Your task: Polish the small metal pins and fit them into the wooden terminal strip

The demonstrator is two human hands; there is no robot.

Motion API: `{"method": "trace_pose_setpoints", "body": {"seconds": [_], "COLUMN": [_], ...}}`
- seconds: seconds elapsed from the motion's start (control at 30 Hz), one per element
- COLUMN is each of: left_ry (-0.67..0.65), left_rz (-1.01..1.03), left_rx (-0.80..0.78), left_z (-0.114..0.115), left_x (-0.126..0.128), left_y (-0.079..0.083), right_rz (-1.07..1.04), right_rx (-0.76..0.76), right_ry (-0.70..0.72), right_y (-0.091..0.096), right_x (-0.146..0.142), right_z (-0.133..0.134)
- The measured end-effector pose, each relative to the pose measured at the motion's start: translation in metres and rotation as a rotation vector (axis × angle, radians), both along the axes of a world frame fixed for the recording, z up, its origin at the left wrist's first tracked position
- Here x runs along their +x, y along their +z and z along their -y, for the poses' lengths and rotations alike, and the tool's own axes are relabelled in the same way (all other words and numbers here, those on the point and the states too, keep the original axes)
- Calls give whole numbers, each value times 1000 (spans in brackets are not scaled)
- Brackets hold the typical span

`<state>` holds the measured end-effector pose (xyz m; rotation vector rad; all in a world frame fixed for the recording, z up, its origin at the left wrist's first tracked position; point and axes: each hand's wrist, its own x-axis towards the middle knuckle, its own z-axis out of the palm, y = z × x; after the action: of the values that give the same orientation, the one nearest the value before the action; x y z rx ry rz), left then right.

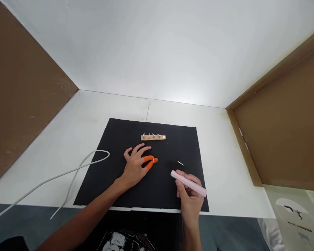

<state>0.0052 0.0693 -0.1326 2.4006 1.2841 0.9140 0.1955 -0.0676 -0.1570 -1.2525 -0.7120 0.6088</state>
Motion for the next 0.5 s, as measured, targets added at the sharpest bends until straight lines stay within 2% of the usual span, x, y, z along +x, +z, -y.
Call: {"method": "trace_pose_setpoints", "body": {"seconds": [0.17,0.3,0.4,0.5], "left_ry": [-14,-5,8,8], "left_rz": [55,122,180,244], "left_rx": [-14,-36,-61,-84], "left_z": [0,2,3,2], "left_x": [1,2,2,5], "left_y": [0,2,9,22], "right_rz": [6,21,39,57], "right_rx": [-50,-86,-102,-85], "right_ry": [-3,51,144,254], "right_y": [-14,-20,-12,10], "right_x": [7,19,31,41], "right_z": [18,22,21,9]}}
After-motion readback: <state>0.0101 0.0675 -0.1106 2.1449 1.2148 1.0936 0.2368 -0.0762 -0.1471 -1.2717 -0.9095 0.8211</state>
